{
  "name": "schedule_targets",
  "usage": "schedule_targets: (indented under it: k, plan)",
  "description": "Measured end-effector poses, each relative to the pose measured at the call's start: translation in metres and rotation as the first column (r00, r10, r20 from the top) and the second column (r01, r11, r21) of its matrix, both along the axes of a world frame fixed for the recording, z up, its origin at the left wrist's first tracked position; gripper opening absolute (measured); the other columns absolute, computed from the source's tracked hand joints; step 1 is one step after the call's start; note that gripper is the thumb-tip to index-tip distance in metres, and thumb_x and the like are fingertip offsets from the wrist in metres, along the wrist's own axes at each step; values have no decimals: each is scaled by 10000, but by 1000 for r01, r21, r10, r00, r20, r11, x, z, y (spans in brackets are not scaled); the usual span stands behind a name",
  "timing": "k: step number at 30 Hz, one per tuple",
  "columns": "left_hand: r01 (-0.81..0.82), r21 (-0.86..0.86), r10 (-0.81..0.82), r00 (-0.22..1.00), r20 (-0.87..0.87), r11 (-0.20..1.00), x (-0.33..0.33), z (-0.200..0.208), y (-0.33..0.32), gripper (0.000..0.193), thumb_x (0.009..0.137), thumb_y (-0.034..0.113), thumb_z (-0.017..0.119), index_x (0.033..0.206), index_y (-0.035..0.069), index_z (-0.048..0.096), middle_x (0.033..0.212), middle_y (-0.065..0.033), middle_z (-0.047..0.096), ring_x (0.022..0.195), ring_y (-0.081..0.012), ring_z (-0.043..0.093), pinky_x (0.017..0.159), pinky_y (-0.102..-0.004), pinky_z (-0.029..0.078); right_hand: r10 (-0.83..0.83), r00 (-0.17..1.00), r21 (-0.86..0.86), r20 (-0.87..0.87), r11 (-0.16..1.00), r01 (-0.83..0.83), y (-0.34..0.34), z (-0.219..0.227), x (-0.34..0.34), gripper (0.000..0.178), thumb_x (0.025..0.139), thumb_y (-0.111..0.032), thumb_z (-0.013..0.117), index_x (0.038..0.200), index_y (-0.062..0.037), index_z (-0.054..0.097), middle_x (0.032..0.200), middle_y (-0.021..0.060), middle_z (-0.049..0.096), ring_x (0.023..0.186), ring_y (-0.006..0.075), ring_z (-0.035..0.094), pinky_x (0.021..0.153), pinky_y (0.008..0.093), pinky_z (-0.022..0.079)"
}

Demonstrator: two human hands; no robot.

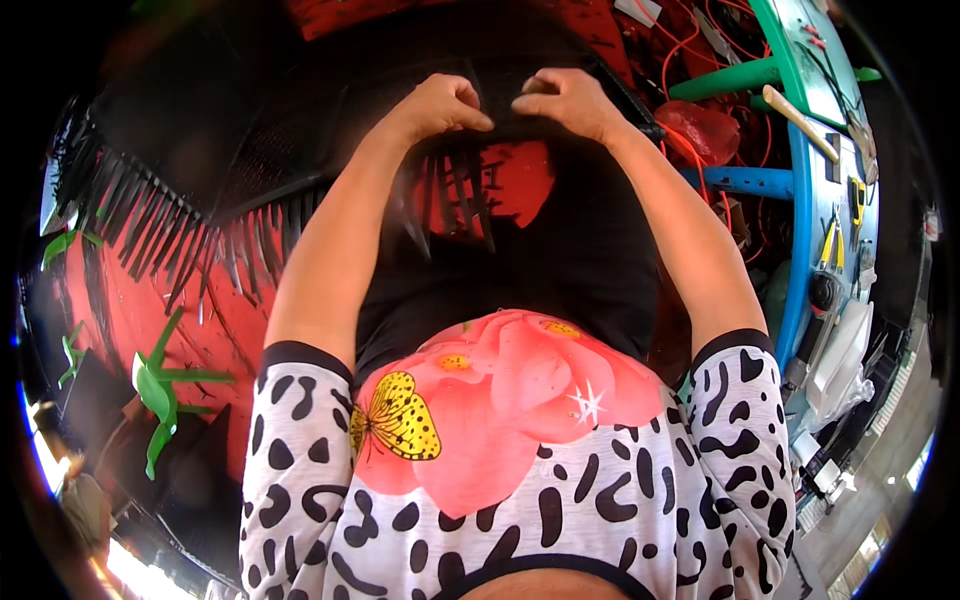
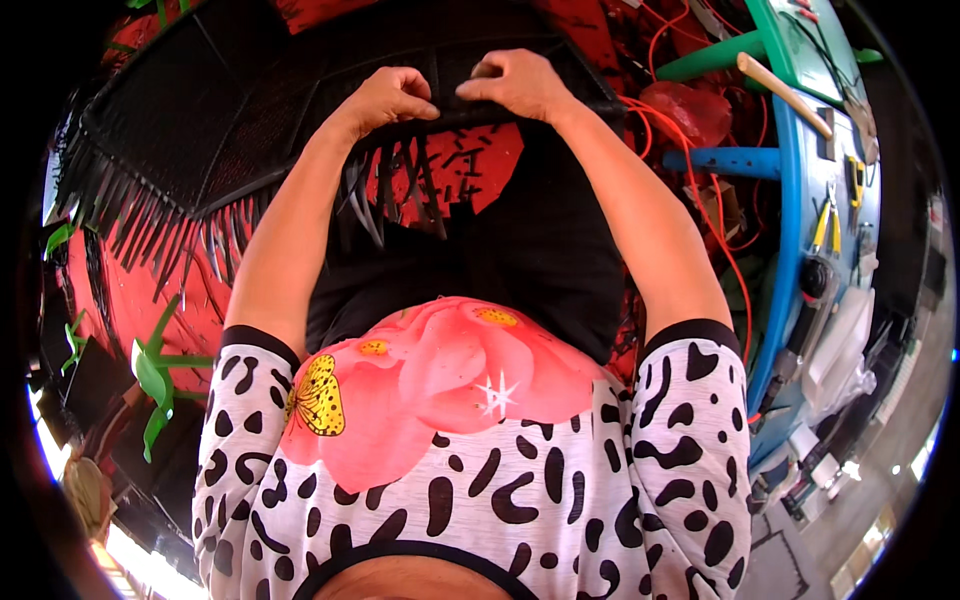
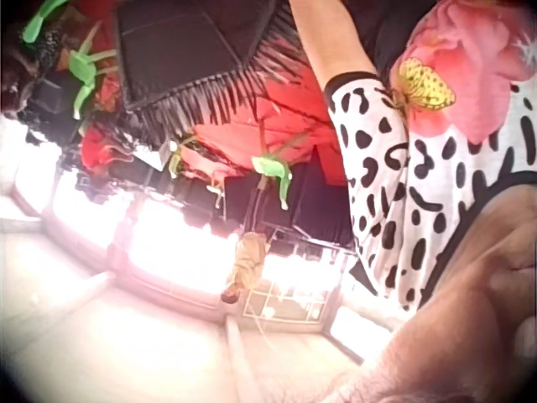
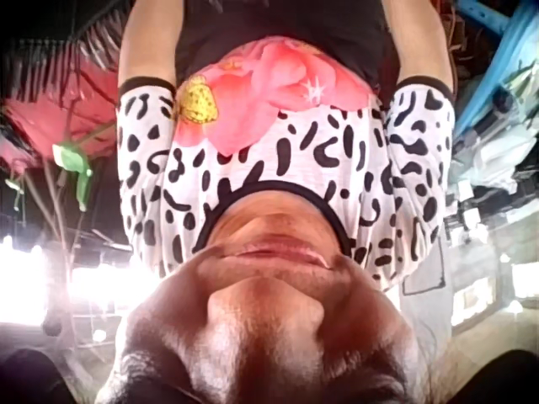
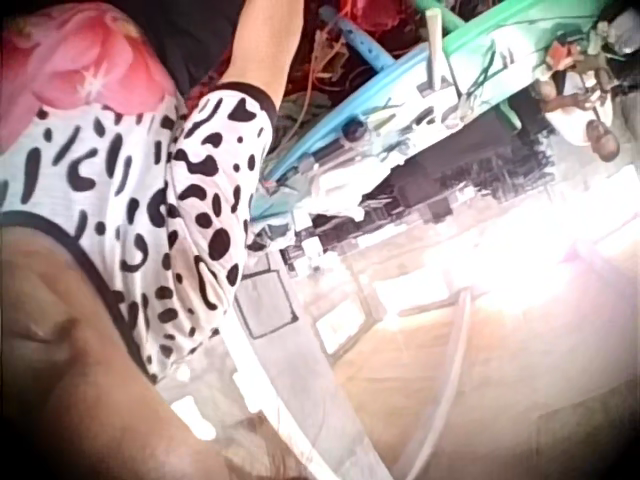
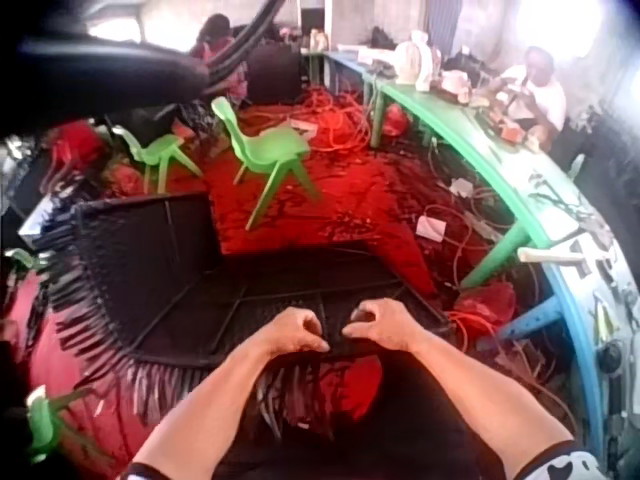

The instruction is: The person weaves dark plastic strips through a black mesh frame, using a pneumatic stapler to secure the ends and pliers to pull and trim the strips.

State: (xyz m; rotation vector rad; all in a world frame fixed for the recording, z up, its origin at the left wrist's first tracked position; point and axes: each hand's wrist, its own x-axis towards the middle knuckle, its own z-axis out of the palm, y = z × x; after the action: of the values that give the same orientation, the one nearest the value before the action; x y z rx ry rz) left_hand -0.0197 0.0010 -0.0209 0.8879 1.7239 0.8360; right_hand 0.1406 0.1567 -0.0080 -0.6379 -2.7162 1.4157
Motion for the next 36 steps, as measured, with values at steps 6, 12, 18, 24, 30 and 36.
schedule_targets:
  k: [6,12,18,24,30,36]
  plan:
    - [-5,181,92,873,-479,983,1,25,-49,243,752,212,676,858,0,621,759,-91,633,708,-181,592,672,-294,463,-366,911,-255,-191,914,314,8,4,12,400,830,-386,569,1008,-36,648,783,60,649,714,161,615,691,272,462]
    - [-20,244,161,803,-574,970,-19,43,-107,250,779,106,630,1007,6,608,894,-119,651,847,-207,632,768,-314,486,-139,969,62,-204,986,154,-35,27,8,483,863,-419,521,1123,-21,602,956,141,663,880,207,645,809,288,465]
    - [238,160,1,555,-832,958,-26,23,-130,316,731,142,683,999,7,586,899,-139,601,901,-307,580,784,-362,472,-32,999,-322,-9,946,28,-69,47,-6,483,883,-424,483,1100,-13,615,773,-2,557,683,85,465,614,218,396]
    - [293,237,54,520,-852,926,-21,15,-125,237,737,127,651,910,-13,567,864,-142,580,854,-334,560,732,-399,462,-163,983,-317,-84,940,128,-68,44,8,301,876,-262,549,992,-2,648,816,13,593,683,63,480,624,216,405]
    - [262,159,-21,574,-819,952,-3,78,-108,219,746,170,635,901,17,612,920,-147,622,902,-337,581,760,-418,466,-85,928,-96,-362,994,53,-55,80,24,171,779,-71,673,924,18,654,916,71,678,857,123,623,774,256,481]
    - [260,263,72,571,-818,929,17,113,-104,218,737,148,640,891,-4,611,855,-176,620,843,-358,591,725,-412,469,137,884,60,-447,991,-123,-74,130,17,178,763,-37,675,933,8,642,893,72,676,773,124,633,697,243,498]
